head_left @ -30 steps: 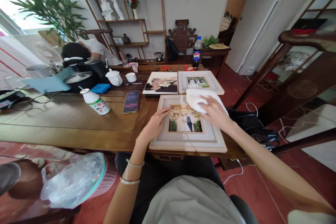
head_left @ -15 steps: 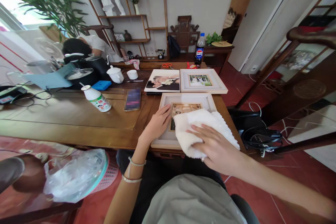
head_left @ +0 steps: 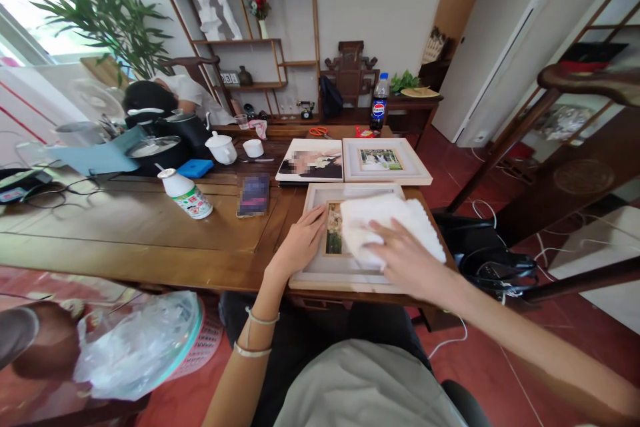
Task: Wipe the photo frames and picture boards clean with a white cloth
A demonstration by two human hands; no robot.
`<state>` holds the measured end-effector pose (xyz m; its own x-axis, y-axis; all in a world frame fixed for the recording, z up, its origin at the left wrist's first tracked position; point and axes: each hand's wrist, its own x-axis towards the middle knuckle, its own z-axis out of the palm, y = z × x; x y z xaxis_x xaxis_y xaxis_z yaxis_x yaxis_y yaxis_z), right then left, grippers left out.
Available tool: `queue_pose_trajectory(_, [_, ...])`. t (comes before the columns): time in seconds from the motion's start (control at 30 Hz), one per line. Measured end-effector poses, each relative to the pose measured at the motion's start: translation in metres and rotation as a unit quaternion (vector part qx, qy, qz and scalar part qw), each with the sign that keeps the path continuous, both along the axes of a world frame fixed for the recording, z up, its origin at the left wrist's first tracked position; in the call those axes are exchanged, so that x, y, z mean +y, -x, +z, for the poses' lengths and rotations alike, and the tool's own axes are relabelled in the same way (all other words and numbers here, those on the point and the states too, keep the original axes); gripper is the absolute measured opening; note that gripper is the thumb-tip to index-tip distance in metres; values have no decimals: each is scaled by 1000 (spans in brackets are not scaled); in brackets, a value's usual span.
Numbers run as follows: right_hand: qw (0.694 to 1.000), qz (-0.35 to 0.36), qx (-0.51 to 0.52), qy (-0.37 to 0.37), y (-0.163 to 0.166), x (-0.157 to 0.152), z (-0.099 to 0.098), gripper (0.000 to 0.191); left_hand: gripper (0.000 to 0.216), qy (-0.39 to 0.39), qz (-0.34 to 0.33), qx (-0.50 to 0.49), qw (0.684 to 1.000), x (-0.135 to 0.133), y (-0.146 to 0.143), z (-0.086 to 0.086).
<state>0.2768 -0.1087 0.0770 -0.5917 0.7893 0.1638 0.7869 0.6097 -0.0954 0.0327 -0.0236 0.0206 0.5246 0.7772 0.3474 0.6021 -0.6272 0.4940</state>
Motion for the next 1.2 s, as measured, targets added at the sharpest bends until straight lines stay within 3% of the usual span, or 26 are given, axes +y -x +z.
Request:
queue_pose_trajectory(0.1, [998,48,28,38,15,-37,0,53,46,-7,-8,10,1000,1,1,0])
queue_pose_trajectory(0.2, [997,49,46,26,18,-41,-5,49,46,-14,-16,15,1000,2,2,0])
queue_pose_trajectory(0.4, [997,-52,8,-54,-8,23,-9,39,44,-14,-7,8,1000,5,2,-2])
queue_pose_trajectory(0.53, [991,-95,-32,-92,-27,73,-4,46,44,-14,-19,9,1000,7,4,-4])
queue_pose_trajectory(0.63, [990,-99,-50,-90,-27,91,-3,52,43,-13,-20,7,1000,8,4,-5])
queue_pose_trajectory(0.73, [995,-55,-58,-60,-13,75,-4,50,42,-15,2,-10,1000,8,0,-6])
queue_pose_trajectory(0.97, [998,54,8,17,16,-16,6,48,34,-36,23,-22,999,18,-5,0])
queue_pose_trajectory(1.07, [1000,20,2,-2,12,-12,17,49,35,-38,5,-31,999,22,-3,2])
queue_pose_trajectory(1.2, [989,-77,-31,-124,1,35,25,46,35,-42,-2,-37,998,22,-2,1])
